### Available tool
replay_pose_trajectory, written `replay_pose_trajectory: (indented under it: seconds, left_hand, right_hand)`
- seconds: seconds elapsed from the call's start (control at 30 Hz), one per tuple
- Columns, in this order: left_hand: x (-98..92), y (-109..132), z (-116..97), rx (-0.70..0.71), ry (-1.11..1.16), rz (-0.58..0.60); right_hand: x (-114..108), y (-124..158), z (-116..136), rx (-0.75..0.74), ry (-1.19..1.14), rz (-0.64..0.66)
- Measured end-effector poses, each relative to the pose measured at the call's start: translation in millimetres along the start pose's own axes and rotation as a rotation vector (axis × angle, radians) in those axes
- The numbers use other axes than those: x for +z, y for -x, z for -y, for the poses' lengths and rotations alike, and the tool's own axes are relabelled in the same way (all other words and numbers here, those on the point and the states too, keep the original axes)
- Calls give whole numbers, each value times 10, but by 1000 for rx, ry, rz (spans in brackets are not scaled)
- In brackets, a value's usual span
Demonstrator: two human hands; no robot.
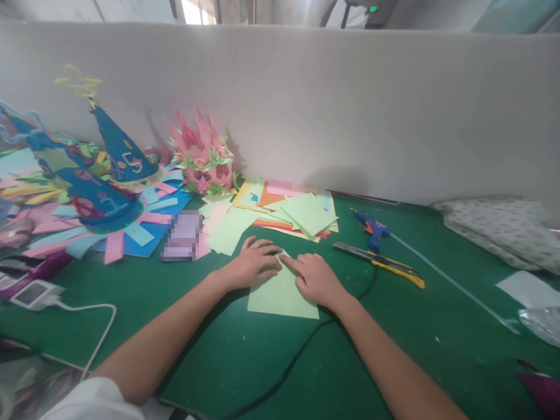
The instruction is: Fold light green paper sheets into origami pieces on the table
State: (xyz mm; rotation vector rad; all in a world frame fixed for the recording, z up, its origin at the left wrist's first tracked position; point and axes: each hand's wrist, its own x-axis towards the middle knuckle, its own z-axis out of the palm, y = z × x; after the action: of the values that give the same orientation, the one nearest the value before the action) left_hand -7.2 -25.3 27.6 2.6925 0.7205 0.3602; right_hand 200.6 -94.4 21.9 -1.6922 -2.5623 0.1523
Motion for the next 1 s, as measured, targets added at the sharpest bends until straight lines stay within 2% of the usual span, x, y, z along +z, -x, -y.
replay_pose_trajectory:
  seconds: [0.27, 0.53, 1.0]
  left_hand:
    - [5, 26, 51, -11, 51, 43]
    - [-1, 22, 53, -19, 74, 56]
    - [-20, 39, 30, 4, 43, -4]
  right_hand:
    - [-35, -14, 1, -27, 63, 55]
    - [-172, -60, 101, 2, 145, 162]
    - [-180, -96, 149, 125, 35, 162]
